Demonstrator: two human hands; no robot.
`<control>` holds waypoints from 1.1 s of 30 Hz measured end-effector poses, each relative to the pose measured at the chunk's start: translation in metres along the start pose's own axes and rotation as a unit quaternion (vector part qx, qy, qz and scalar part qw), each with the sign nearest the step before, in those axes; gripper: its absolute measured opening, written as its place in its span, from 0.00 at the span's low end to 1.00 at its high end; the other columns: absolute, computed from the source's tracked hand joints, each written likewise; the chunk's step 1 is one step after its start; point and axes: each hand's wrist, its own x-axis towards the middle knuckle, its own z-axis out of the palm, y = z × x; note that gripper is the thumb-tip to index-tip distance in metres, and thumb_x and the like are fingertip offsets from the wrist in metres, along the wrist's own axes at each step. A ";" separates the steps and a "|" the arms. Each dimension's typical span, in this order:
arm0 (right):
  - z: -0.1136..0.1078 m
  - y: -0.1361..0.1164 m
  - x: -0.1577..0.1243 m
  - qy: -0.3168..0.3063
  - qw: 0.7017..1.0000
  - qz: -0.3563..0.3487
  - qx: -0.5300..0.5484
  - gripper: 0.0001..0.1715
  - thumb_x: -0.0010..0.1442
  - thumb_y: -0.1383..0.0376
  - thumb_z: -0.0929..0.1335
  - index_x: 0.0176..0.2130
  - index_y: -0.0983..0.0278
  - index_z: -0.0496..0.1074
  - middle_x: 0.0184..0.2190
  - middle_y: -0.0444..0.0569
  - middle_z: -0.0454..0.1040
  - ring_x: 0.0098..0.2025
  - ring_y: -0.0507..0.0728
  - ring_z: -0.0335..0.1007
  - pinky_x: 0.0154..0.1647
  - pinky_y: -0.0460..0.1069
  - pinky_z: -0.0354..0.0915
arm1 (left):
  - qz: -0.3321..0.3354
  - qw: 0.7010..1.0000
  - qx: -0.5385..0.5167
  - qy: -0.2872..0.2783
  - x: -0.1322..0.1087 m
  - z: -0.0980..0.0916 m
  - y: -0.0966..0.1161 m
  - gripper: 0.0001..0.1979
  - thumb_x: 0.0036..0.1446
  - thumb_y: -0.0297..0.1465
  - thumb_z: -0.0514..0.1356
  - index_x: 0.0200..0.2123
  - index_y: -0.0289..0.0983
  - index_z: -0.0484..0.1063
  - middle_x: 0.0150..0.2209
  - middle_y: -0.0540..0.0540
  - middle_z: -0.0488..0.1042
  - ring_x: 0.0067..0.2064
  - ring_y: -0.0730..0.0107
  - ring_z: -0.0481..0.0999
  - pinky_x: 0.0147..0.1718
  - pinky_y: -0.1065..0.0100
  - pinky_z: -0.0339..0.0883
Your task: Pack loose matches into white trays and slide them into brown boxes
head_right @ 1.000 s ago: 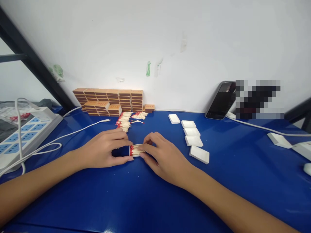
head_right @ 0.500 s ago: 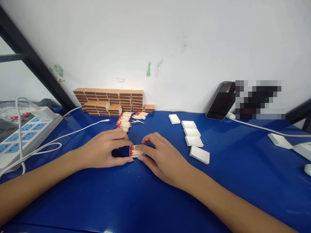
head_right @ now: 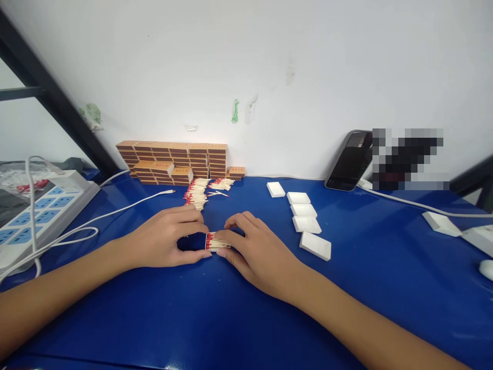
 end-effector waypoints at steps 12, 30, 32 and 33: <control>-0.079 0.079 -0.008 0.078 0.950 0.173 -0.246 0.14 0.69 0.57 0.66 0.38 0.61 0.78 0.32 0.55 0.76 0.33 0.63 0.71 0.32 0.56 0.63 | -0.021 1.000 0.005 -0.012 0.000 -0.003 0.002 0.20 0.62 0.48 0.64 0.44 0.36 0.79 0.38 0.45 0.75 0.40 0.63 0.75 0.41 0.61 0.70; -0.052 0.102 0.056 0.054 0.970 0.232 -0.050 0.17 0.64 0.55 0.70 0.47 0.63 0.78 0.41 0.52 0.80 0.36 0.58 0.74 0.39 0.53 0.69 | 0.000 1.000 -0.006 0.026 0.000 -0.006 0.001 0.17 0.65 0.44 0.63 0.42 0.36 0.79 0.36 0.45 0.76 0.38 0.64 0.75 0.40 0.63 0.69; -0.046 0.112 0.077 0.037 0.977 0.196 -0.079 0.21 0.64 0.58 0.71 0.53 0.65 0.75 0.48 0.55 0.78 0.38 0.57 0.74 0.45 0.53 0.70 | -0.002 1.000 -0.003 0.030 -0.001 -0.007 -0.001 0.17 0.65 0.44 0.63 0.42 0.35 0.79 0.36 0.45 0.76 0.38 0.64 0.75 0.39 0.63 0.69; -0.043 0.117 0.087 0.022 0.978 0.170 -0.118 0.22 0.65 0.59 0.72 0.55 0.66 0.74 0.50 0.57 0.76 0.41 0.58 0.75 0.47 0.53 0.69 | -0.004 1.000 -0.002 0.031 -0.001 -0.008 -0.002 0.17 0.65 0.45 0.62 0.42 0.35 0.79 0.36 0.45 0.75 0.38 0.64 0.75 0.39 0.63 0.69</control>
